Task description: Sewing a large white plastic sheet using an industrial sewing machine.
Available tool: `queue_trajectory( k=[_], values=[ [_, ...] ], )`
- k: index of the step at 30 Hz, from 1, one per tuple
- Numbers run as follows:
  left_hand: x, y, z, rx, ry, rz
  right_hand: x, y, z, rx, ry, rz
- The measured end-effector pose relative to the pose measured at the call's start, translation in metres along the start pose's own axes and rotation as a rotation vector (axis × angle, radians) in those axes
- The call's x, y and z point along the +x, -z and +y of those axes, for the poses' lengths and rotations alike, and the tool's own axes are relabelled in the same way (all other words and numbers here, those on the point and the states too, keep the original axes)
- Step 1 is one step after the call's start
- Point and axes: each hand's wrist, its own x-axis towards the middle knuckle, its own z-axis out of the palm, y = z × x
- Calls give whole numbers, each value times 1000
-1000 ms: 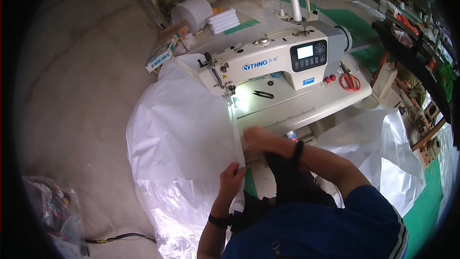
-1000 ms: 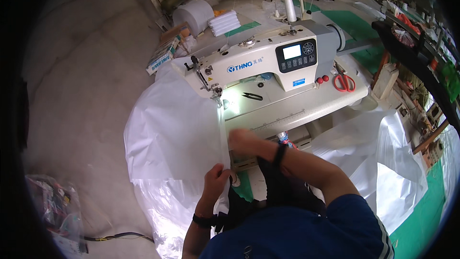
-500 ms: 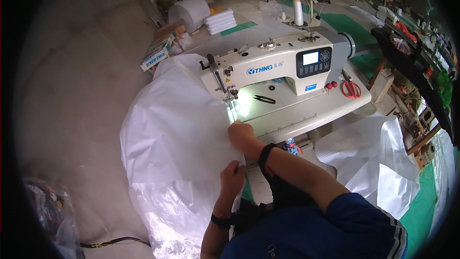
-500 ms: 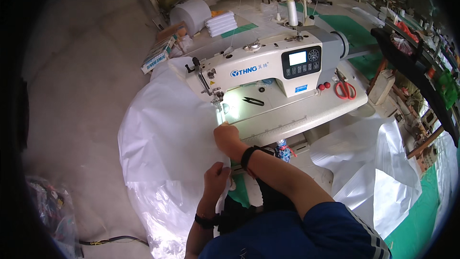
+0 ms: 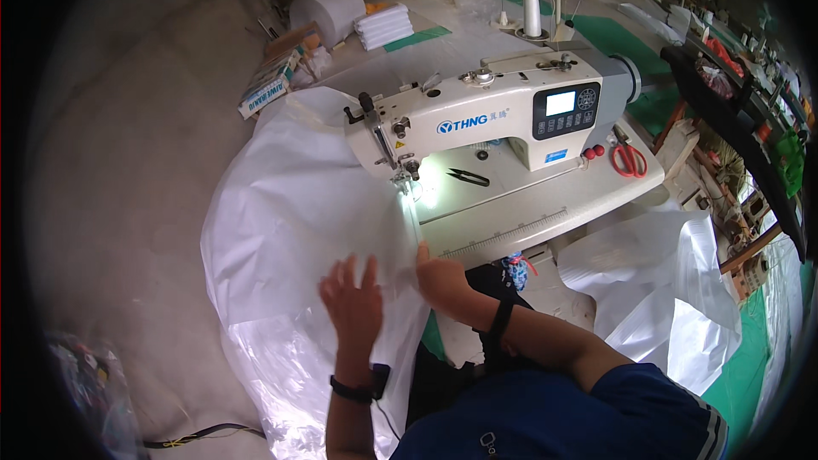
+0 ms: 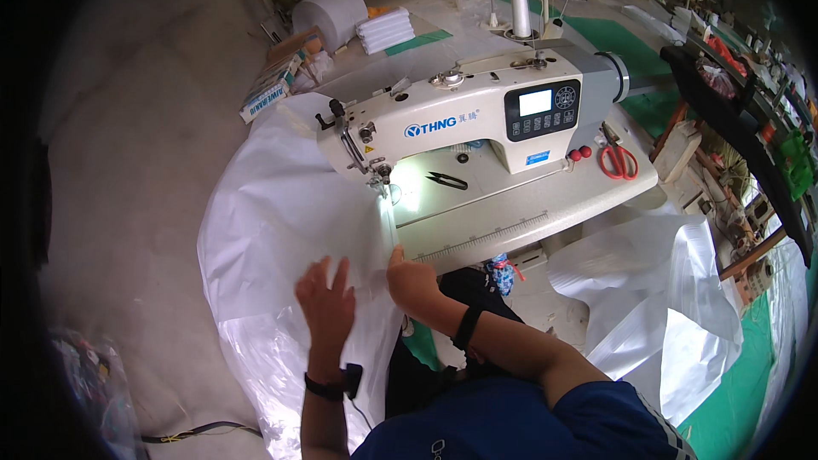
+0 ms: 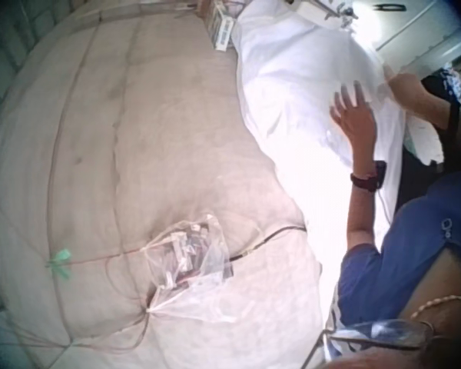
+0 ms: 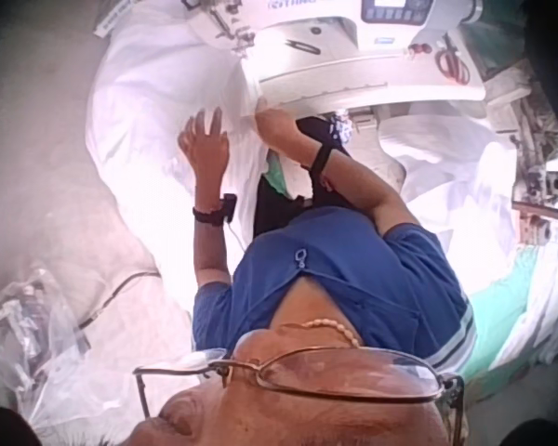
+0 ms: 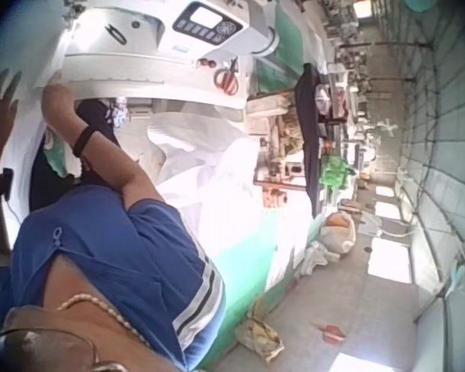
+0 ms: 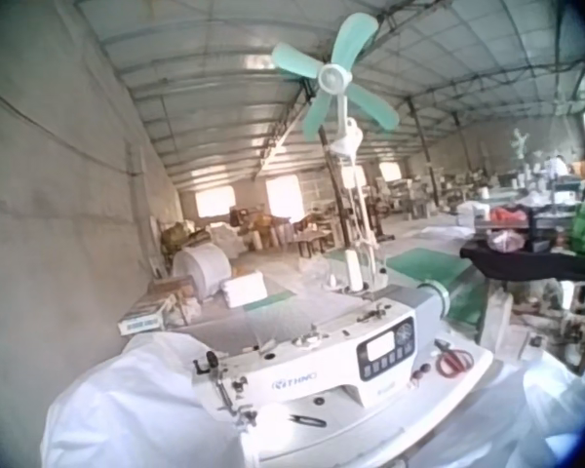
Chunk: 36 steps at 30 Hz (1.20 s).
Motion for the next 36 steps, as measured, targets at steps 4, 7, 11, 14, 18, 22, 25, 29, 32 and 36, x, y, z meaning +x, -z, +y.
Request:
queue_trajectory(
  k=[4, 7, 11, 14, 18, 22, 25, 29, 32, 36],
  values=[
    [2, -39, -66, 106, 105, -23, 9, 0, -3, -42, 46, 18],
    [12, -54, -93, 110, 245, -173, 25, 8, -6, -57, 8, -97],
    [33, -70, -108, 18, 208, -186, 46, 2, 3, -89, 34, -4],
    [53, -76, -114, 9, 220, -224, 62, 3, 7, -91, 36, 23],
    [75, -88, -126, 3, 235, -286, 89, -2, 14, -57, 47, 32],
    [89, -90, -128, -52, 280, -347, 101, 1, 16, -52, -8, -39],
    [92, -89, -133, -51, 315, -406, 103, -5, 13, -60, -16, -19],
    [74, -80, -128, 21, 269, -352, 101, -11, 22, 19, -44, 8],
    [35, -31, -103, 259, 225, -138, 55, 7, 19, 364, -70, -59],
    [-32, -30, -133, 117, 547, -150, -26, 36, -7, 598, 43, -823]
  ],
)
